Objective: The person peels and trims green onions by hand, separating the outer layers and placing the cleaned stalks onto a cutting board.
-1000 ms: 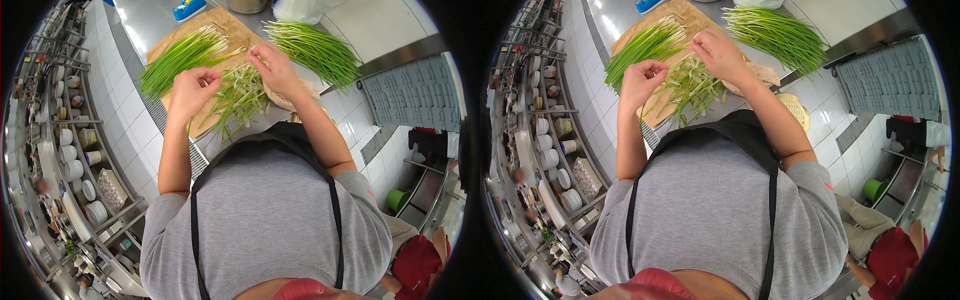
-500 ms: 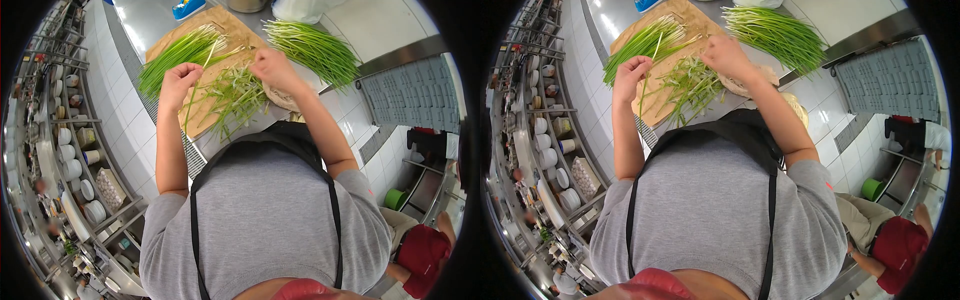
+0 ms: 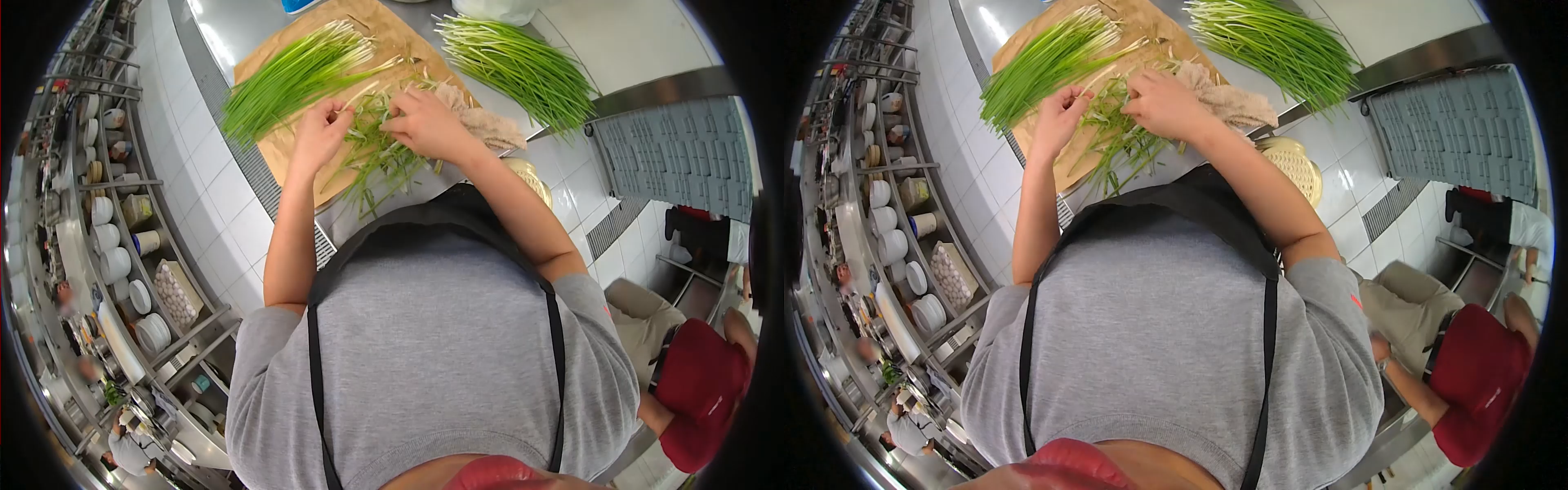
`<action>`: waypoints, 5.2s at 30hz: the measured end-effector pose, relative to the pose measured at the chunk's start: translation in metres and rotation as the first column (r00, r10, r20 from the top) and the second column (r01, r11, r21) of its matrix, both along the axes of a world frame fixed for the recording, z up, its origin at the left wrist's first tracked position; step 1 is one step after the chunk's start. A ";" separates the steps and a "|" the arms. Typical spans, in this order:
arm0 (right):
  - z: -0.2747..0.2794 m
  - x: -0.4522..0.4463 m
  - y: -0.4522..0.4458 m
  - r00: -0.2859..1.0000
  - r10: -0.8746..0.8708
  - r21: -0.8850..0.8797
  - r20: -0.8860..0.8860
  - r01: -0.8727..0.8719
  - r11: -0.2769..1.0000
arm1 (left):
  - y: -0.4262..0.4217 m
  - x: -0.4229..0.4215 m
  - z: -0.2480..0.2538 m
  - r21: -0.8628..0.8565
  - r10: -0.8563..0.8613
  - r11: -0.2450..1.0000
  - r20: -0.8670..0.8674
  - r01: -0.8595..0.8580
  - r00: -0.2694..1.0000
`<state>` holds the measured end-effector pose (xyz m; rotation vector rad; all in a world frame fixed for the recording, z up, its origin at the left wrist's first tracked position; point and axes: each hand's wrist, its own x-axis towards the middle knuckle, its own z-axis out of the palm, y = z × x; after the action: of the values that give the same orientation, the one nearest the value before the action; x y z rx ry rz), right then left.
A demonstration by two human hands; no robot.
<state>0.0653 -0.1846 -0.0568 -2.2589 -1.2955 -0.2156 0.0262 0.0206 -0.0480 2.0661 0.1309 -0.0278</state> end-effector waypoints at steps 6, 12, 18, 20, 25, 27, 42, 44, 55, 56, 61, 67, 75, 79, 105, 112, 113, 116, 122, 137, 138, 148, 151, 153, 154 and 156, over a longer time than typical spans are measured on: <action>0.010 0.003 0.005 0.997 0.033 0.037 0.065 -0.036 0.999 | -0.007 -0.009 0.019 -0.038 -0.036 0.999 -0.071 0.034 0.997; 0.033 0.020 -0.012 0.999 0.030 0.191 -0.027 -0.024 0.981 | -0.012 -0.017 0.029 -0.113 -0.136 0.986 -0.128 0.122 0.982; 0.043 0.014 -0.017 0.884 0.020 0.441 -0.468 0.214 0.871 | -0.010 -0.015 0.039 -0.183 -0.156 0.975 -0.190 0.122 0.969; 0.037 0.013 -0.015 0.974 0.059 0.414 -0.220 0.039 0.910 | -0.009 -0.015 0.041 -0.201 -0.157 0.972 -0.193 0.118 0.969; 0.051 -0.007 0.002 0.998 0.031 0.278 0.055 -0.045 0.960 | -0.015 -0.015 0.047 -0.217 -0.165 0.968 -0.189 0.123 0.968; 0.049 -0.006 0.003 0.994 0.045 0.255 0.099 -0.069 0.965 | -0.012 -0.014 0.048 -0.197 -0.208 0.965 -0.184 0.171 0.961; 0.082 0.016 -0.028 0.994 -0.106 0.465 -0.013 0.100 0.879 | 0.006 -0.018 0.058 -0.172 -0.110 0.981 -0.147 0.085 0.983; 0.092 0.006 -0.027 0.980 -0.082 0.571 -0.182 0.173 0.802 | 0.007 -0.017 0.059 -0.178 -0.094 0.982 -0.141 0.068 0.985; 0.021 -0.015 -0.005 0.960 -0.118 0.049 -0.255 0.134 0.990 | 0.017 -0.011 0.054 -0.245 -0.025 0.969 -0.101 -0.001 0.995; 0.019 -0.011 -0.005 0.961 -0.115 0.055 -0.253 0.133 0.990 | 0.020 -0.008 0.051 -0.234 -0.025 0.972 -0.102 0.001 0.995; 0.016 -0.012 -0.022 0.902 -0.337 0.137 -0.269 0.382 0.914 | 0.019 -0.007 0.043 -0.446 0.029 0.889 -0.169 -0.103 0.985; 0.013 -0.025 -0.068 0.888 -0.441 -0.136 -0.127 0.425 0.895 | 0.005 -0.003 0.053 -0.425 -0.017 0.900 -0.248 -0.092 0.969; 0.017 -0.008 -0.109 0.216 0.159 0.262 -0.963 0.888 0.377 | -0.030 0.012 0.056 -0.475 -0.171 0.876 -0.149 0.081 0.974; 0.013 -0.003 -0.113 0.306 0.593 0.447 -0.745 0.888 0.104 | -0.045 0.024 0.051 -0.517 -0.260 0.838 -0.102 0.172 0.960; 0.097 0.004 -0.084 0.456 0.737 0.671 -0.498 0.741 -0.005 | -0.070 0.019 0.081 -0.612 -0.246 0.781 -0.114 0.127 0.963; 0.069 -0.007 -0.086 0.744 -0.155 0.329 -0.650 0.459 0.825 | -0.061 0.022 0.079 -0.725 -0.230 0.680 -0.076 0.105 0.970; 0.066 -0.009 -0.082 0.834 -0.354 0.103 -0.423 0.433 0.896 | -0.061 0.022 0.079 -0.742 -0.231 0.663 -0.076 0.100 0.970; 0.057 0.000 -0.072 0.766 -0.202 0.314 -0.610 0.469 0.826 | -0.065 0.023 0.084 -0.780 -0.245 0.619 -0.081 0.092 0.966; 0.076 -0.010 -0.017 0.318 0.443 0.520 -0.838 0.712 0.472 | -0.068 0.023 0.080 -0.781 -0.306 0.612 -0.087 0.126 0.948; 0.146 0.061 -0.137 0.761 0.476 0.880 -0.441 0.470 0.064 | -0.050 -0.002 0.071 -0.560 -0.399 0.782 -0.111 0.274 0.910; 0.161 0.068 -0.161 0.805 0.348 0.876 -0.480 0.463 0.137 | -0.046 -0.004 0.066 -0.535 -0.407 0.794 -0.116 0.288 0.906; 0.142 0.121 -0.152 0.870 -0.366 -0.274 0.331 0.459 0.845 | -0.023 -0.016 0.041 -0.525 -0.299 0.835 -0.183 0.164 0.936; 0.089 0.132 -0.137 0.888 -0.343 -0.267 0.305 0.426 0.864 | -0.029 -0.017 0.044 -0.553 -0.313 0.812 -0.145 0.185 0.938; 0.086 0.141 -0.131 0.890 -0.393 -0.164 0.231 0.433 0.886 | -0.030 -0.018 0.046 -0.527 -0.296 0.830 -0.138 0.182 0.945; 0.095 0.138 -0.126 0.890 -0.432 -0.107 0.149 0.448 0.887 | -0.030 -0.018 0.042 -0.526 -0.283 0.833 -0.141 0.170 0.949; 0.103 0.124 -0.116 0.906 -0.423 0.011 -0.011 0.423 0.906 | -0.029 -0.019 0.030 -0.524 -0.268 0.838 -0.155 0.151 0.951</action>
<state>0.1895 -0.3002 0.0464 -2.5026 -0.7774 -0.3654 0.0076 -0.0083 -0.0177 1.5308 0.0253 -0.3939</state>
